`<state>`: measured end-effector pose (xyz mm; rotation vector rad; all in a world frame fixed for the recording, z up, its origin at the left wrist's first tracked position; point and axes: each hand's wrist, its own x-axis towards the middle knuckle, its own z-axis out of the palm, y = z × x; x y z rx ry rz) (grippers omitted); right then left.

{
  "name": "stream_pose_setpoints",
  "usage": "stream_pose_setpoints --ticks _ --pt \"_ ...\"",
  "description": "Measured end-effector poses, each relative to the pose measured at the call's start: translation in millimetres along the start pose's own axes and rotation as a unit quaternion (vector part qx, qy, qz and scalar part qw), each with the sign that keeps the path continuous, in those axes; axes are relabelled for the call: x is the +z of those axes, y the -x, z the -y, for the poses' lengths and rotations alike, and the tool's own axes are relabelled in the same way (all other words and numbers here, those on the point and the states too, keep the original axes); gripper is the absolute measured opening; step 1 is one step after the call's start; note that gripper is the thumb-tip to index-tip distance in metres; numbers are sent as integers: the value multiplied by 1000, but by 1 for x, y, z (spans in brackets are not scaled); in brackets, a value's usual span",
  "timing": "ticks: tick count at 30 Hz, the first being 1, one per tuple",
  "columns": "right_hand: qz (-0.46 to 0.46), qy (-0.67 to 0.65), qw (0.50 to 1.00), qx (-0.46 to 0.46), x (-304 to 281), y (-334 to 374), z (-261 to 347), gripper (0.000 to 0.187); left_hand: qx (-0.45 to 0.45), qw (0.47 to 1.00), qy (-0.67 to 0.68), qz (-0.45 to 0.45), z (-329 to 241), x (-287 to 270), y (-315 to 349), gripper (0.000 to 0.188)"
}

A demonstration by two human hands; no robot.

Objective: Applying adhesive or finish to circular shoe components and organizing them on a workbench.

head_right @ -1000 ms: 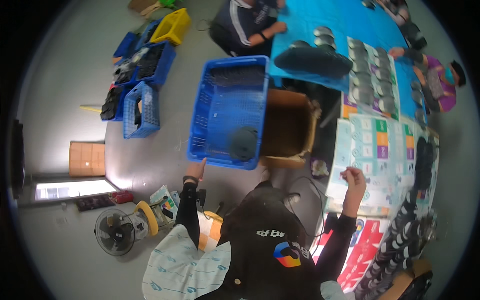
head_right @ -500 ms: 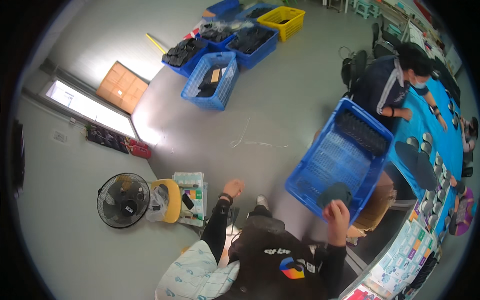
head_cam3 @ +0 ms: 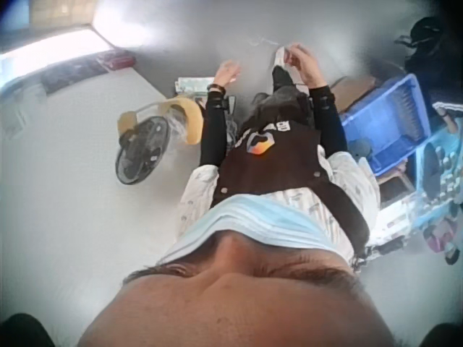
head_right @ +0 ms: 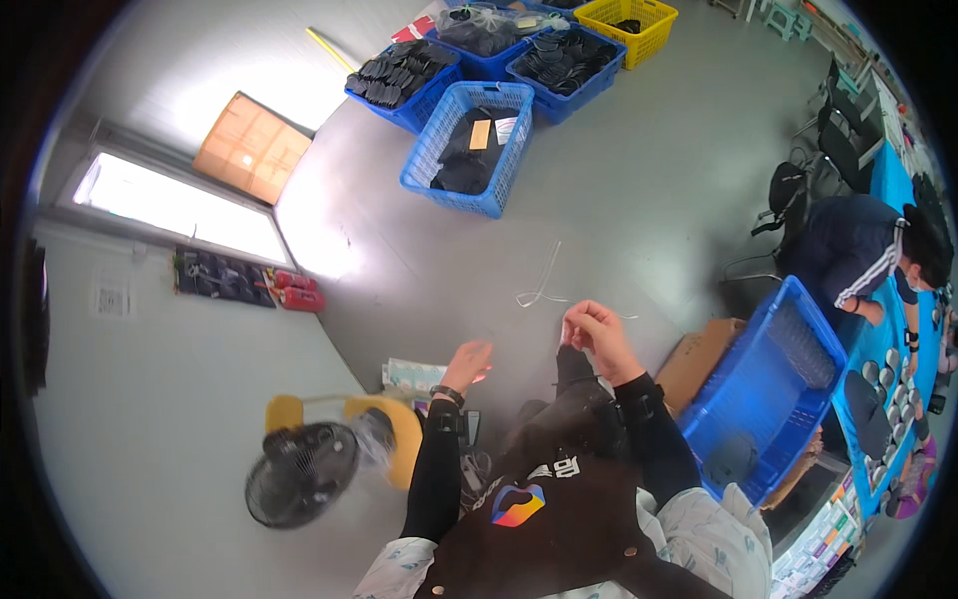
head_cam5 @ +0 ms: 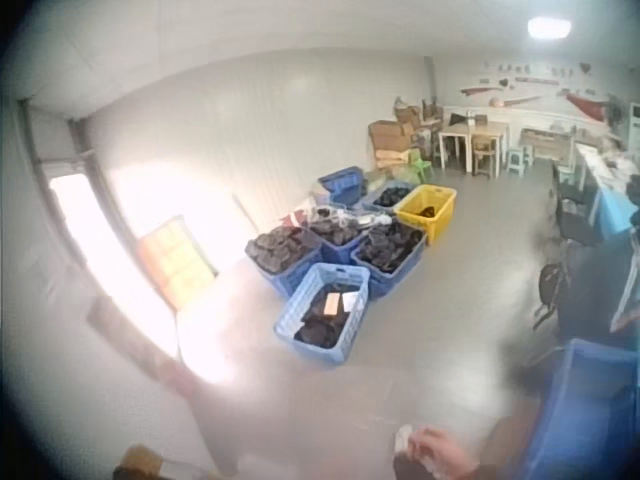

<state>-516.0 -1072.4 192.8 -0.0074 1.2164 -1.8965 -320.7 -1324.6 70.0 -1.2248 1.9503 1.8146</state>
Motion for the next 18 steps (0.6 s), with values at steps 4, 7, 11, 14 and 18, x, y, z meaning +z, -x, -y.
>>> stream_pose_setpoints --ticks 4,7,11,14,18 --pt "-59 7 998 -13 2 -137 24 16 15 996 -91 16 47 -104 -157 67" --pt "-97 45 994 -22 10 -236 59 18 -53 994 89 41 51 -175 -263 58" --pt "-124 37 991 -30 48 -339 116 17 -159 907 383 69 7 -264 -399 50" --pt "-156 99 982 -29 59 -386 146 14 -157 885 437 25 -62 -267 -514 42" --pt "-269 149 951 -12 56 -443 142 10 -170 893 416 -25 -163 -275 -681 53"
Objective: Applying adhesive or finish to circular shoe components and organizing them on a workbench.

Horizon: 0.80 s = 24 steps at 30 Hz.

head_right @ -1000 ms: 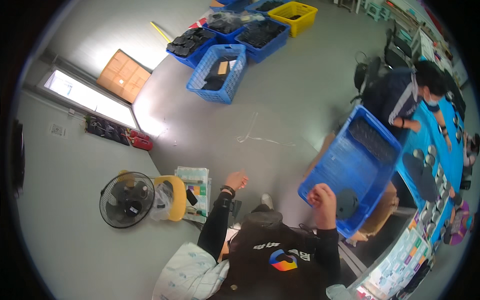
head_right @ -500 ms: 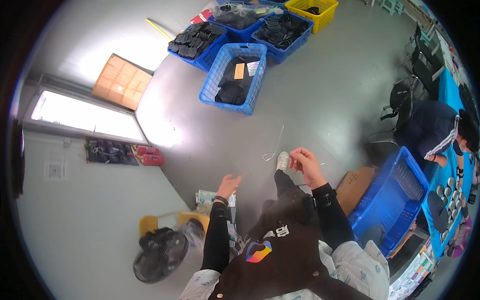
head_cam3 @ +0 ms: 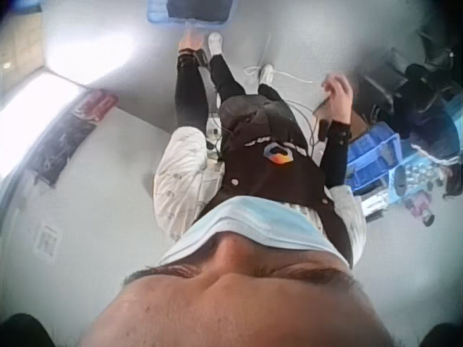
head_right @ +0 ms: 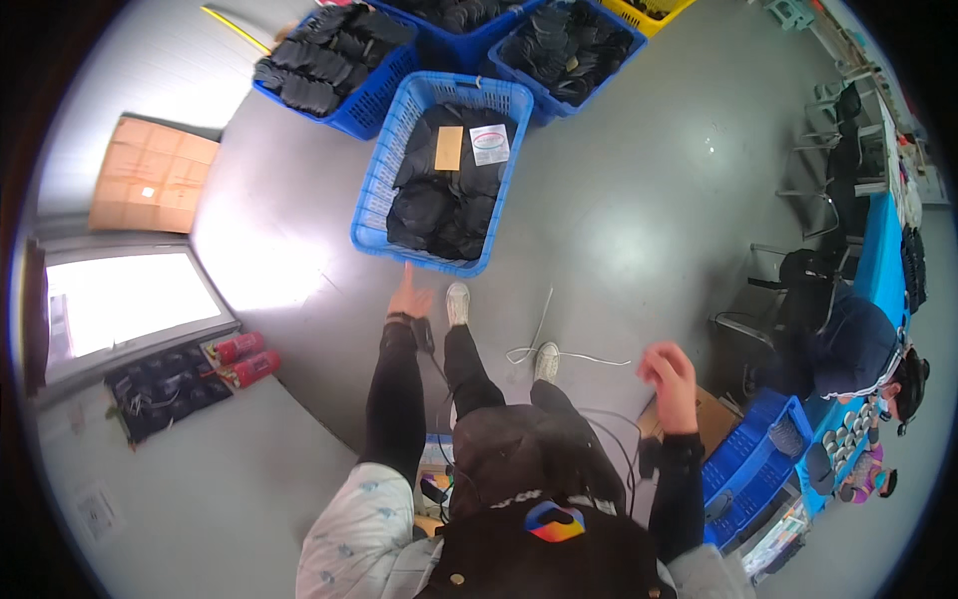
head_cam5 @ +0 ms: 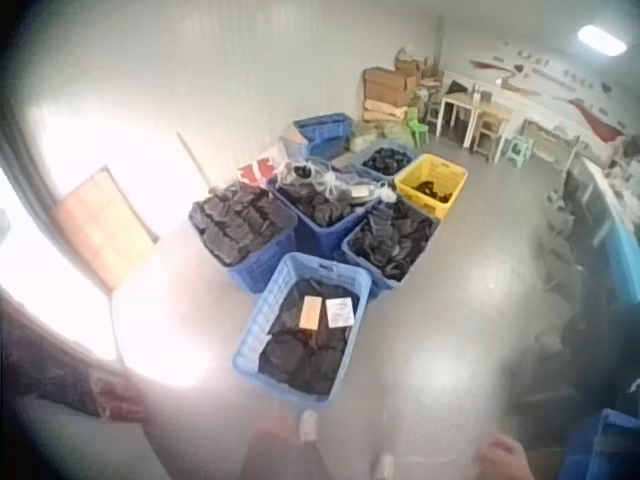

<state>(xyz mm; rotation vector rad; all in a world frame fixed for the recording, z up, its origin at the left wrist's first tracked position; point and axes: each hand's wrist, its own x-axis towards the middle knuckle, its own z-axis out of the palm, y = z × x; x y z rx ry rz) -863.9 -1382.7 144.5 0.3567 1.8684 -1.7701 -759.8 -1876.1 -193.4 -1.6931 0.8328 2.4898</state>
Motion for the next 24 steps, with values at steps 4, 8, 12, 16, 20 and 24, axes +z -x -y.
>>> stream_pose_setpoints --ticks 4,8,12,16,20,24 --pt "-172 3 984 54 33 -22 -41 10 -39 991 -73 -109 -62 63 -175 68" --pt "-280 23 939 198 87 -48 -82 10 -127 968 -116 -181 35 74 -343 98" --pt "-250 -1 936 246 159 -110 -120 10 -28 985 -49 -163 25 -44 -504 119" --pt "-277 7 923 268 167 -139 -145 8 -77 978 -53 -184 78 -31 -559 117" --pt "-313 35 901 298 173 -150 -158 6 -98 976 24 -192 107 41 -522 104" --pt "-303 13 897 321 182 -155 -168 4 -91 971 103 -194 72 58 -517 89"
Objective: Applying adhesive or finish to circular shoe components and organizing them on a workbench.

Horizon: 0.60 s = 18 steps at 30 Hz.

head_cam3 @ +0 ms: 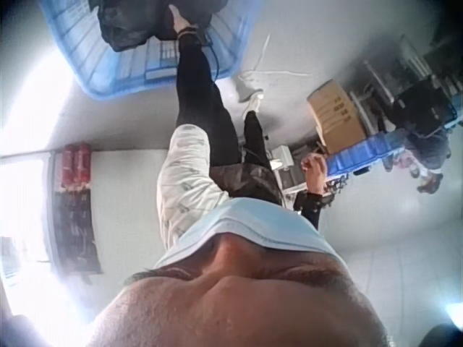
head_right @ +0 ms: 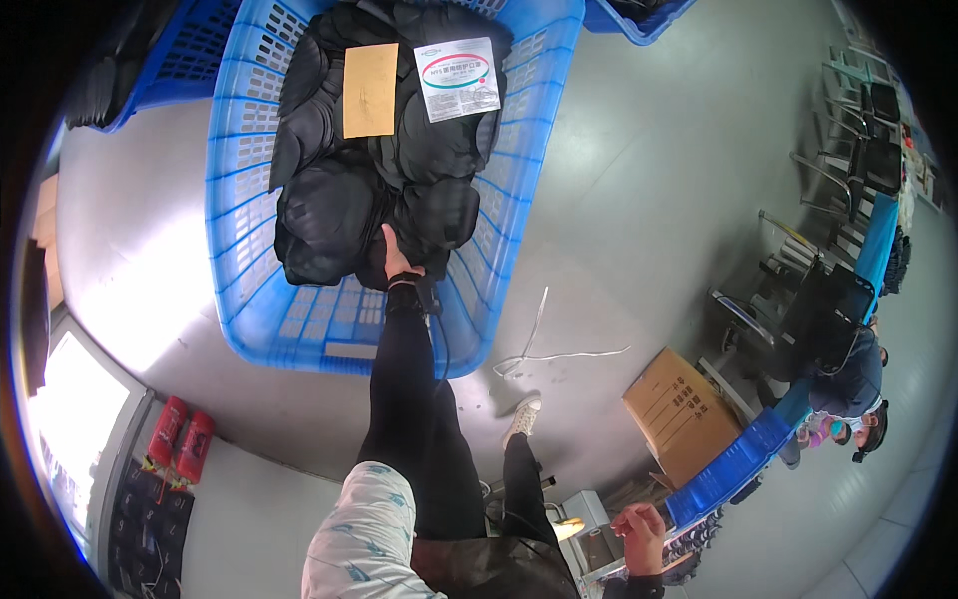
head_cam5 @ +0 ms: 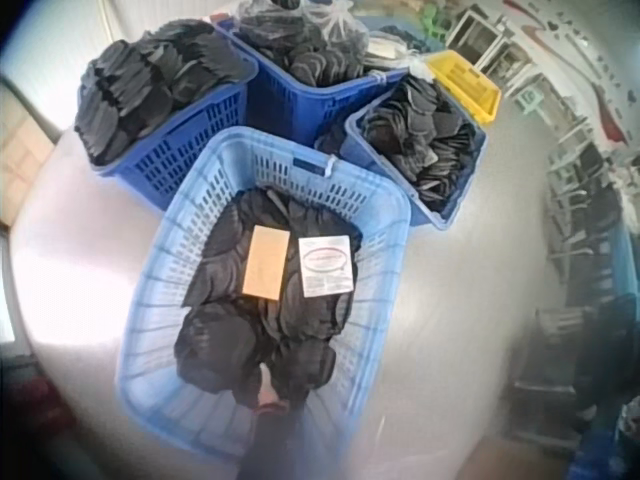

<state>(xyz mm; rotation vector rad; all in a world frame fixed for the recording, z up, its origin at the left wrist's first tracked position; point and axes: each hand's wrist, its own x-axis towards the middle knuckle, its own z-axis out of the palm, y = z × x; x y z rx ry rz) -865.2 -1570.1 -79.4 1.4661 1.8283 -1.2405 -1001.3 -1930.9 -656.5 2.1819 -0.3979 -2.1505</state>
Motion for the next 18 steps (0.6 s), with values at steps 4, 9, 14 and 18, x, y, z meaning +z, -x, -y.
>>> stream_pose_setpoints --ticks 4,9,14,18 --pt "27 -18 999 -3 8 -6 5 3 -29 999 35 5 -13 -1 -20 82" --pt "19 -11 1000 -9 -2 -10 2 4 -27 992 65 103 6 -4 -19 73" --pt "23 3 999 31 -8 -15 -19 5 -56 968 101 221 -35 -13 -73 76" --pt "35 -5 999 27 -12 -21 -30 4 3 996 -85 -19 -20 -6 -68 88"
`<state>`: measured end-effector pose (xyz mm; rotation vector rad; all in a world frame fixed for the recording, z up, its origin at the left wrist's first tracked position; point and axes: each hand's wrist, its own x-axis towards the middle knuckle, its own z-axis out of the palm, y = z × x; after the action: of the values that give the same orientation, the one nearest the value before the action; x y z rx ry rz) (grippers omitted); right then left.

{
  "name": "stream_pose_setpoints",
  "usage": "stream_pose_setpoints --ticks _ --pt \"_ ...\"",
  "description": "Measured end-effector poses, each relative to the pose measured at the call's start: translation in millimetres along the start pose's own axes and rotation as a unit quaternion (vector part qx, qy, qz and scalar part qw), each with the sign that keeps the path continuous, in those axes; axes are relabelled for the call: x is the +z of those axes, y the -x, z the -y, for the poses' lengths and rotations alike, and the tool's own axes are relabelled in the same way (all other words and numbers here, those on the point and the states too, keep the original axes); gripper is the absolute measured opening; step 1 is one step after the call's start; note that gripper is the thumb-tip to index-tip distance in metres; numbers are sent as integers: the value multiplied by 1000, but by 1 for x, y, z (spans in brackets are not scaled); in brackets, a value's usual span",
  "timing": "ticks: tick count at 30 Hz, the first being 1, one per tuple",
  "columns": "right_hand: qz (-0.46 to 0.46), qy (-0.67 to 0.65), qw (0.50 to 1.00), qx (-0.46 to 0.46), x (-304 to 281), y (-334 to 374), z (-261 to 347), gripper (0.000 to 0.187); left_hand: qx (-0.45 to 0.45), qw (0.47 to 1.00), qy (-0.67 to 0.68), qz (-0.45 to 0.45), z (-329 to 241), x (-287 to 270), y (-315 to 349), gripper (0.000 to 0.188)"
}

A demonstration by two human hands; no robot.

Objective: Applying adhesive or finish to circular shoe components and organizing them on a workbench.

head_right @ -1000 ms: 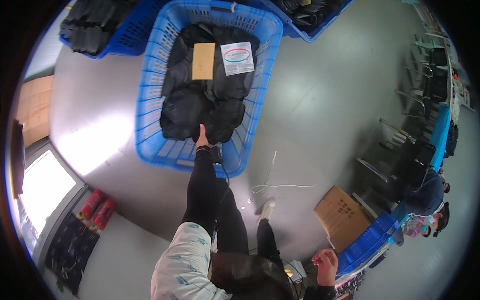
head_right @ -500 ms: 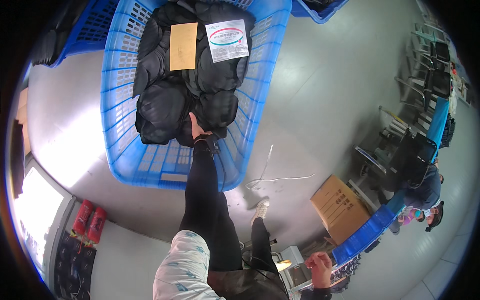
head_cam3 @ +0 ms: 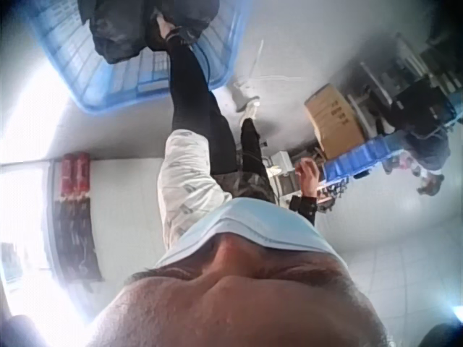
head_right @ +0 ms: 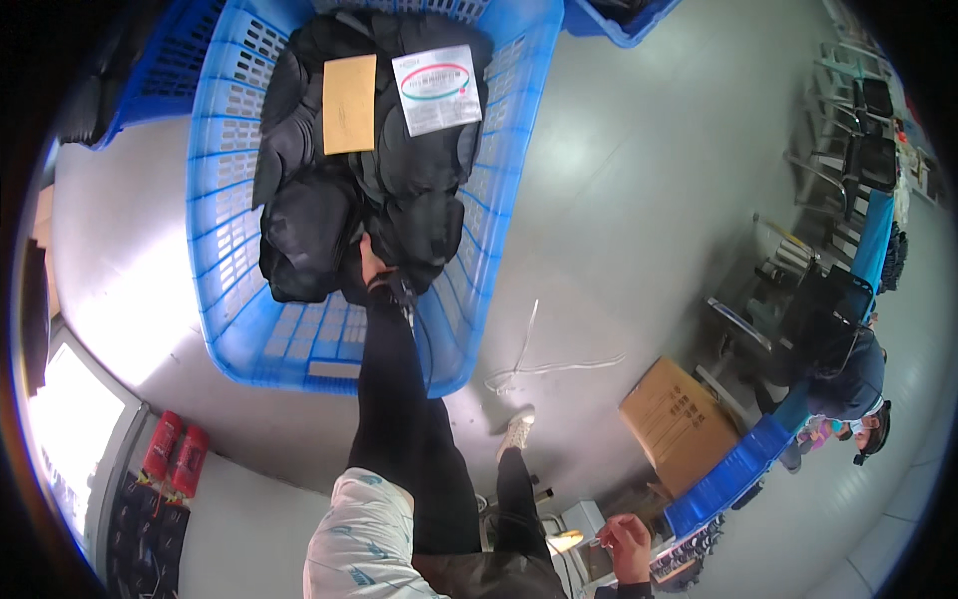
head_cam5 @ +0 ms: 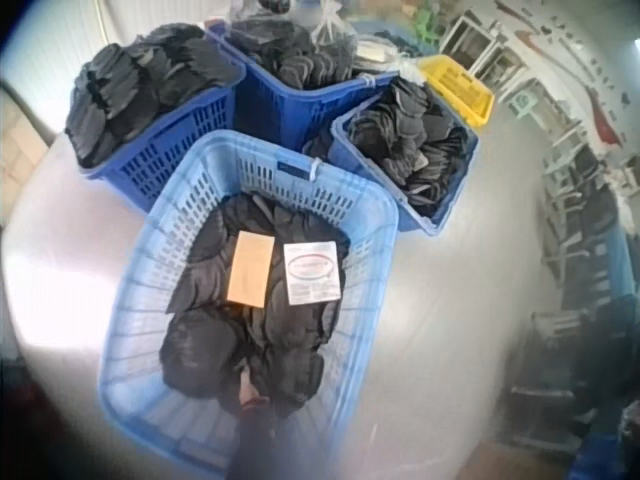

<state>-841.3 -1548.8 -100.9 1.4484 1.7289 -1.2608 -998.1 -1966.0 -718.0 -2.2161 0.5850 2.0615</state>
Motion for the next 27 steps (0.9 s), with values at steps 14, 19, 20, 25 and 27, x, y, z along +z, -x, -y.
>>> stream_pose_setpoints --ticks 14,19,20,25,27 --pt "142 -46 984 -93 -39 51 -1 4 86 983 160 35 -2 -87 319 63" --pt "142 -122 969 -162 -133 103 -10 4 505 776 -377 3 1 -156 464 62" --pt "135 -118 966 -186 -157 112 -11 6 470 856 -186 108 -5 -174 474 62" --pt "46 -201 936 -285 -331 108 -91 15 343 802 -257 417 18 -174 623 75" --pt "21 -268 919 -289 -398 111 -130 18 12 820 -30 571 64 -142 723 77"
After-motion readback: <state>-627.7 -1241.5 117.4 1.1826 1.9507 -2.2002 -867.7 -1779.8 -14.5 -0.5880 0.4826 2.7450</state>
